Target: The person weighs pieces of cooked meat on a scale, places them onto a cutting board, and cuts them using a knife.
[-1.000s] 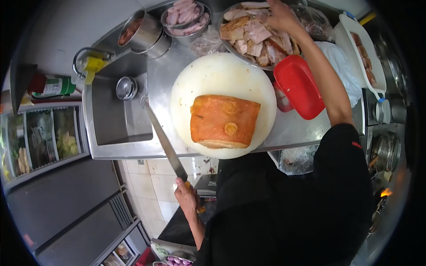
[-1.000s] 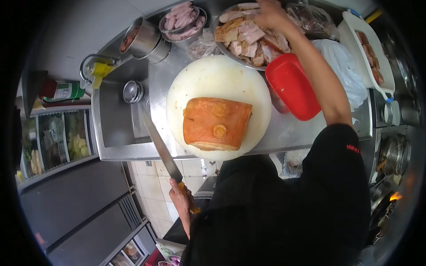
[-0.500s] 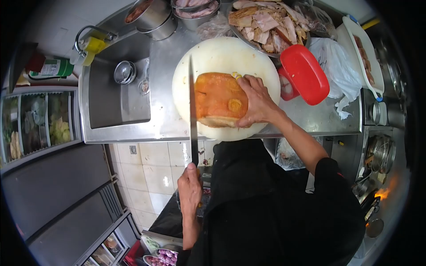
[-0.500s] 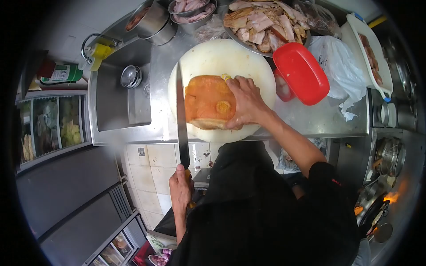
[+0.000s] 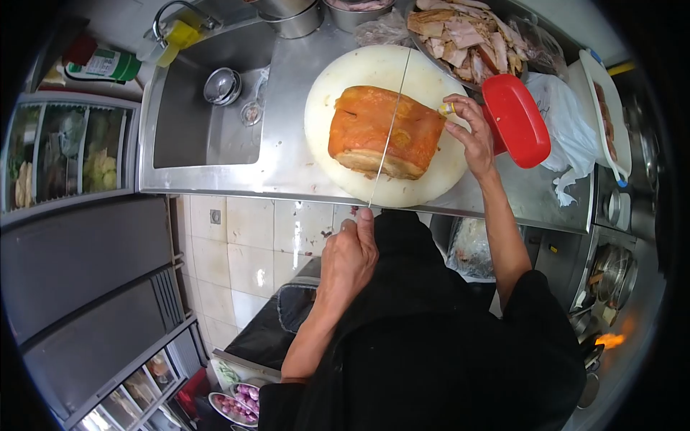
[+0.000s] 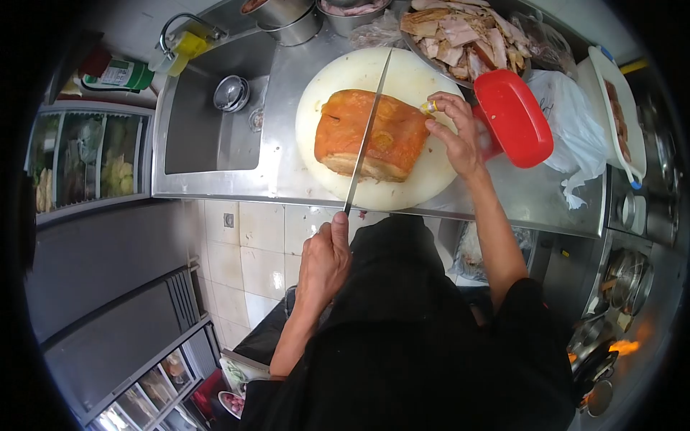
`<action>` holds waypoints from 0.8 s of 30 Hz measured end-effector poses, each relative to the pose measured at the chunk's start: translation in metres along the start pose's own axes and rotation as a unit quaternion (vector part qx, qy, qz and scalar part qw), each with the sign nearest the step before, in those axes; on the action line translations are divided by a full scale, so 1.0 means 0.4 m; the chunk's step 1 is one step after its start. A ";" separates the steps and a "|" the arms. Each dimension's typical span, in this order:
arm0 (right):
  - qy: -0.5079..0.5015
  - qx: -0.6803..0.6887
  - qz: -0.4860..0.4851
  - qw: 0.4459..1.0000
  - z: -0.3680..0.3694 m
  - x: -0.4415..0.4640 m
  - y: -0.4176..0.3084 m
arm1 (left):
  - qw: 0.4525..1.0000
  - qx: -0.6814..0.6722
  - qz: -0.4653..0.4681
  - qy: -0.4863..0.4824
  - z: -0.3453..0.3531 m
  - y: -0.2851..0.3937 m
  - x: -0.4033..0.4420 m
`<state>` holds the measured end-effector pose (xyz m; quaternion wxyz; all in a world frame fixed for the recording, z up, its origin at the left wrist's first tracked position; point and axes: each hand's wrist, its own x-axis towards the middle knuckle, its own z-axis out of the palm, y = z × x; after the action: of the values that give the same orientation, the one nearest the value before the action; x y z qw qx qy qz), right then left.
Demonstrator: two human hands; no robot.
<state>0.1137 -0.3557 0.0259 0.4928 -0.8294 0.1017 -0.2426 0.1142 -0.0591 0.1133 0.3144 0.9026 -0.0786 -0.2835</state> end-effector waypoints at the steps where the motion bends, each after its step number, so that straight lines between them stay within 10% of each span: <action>1: -0.002 -0.022 -0.011 1.000 -0.001 0.001 -0.014 | 1.000 0.000 -0.005 0.000 -0.003 0.004 -0.003; 24: -0.082 -0.024 -0.037 0.996 0.037 0.047 -0.024 | 0.998 0.041 -0.045 -0.008 -0.006 0.025 0.019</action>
<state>0.1365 -0.3473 0.0342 0.4700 -0.8613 0.0364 -0.1895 0.1222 -0.0682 0.1174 0.2629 0.9150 -0.0519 -0.3015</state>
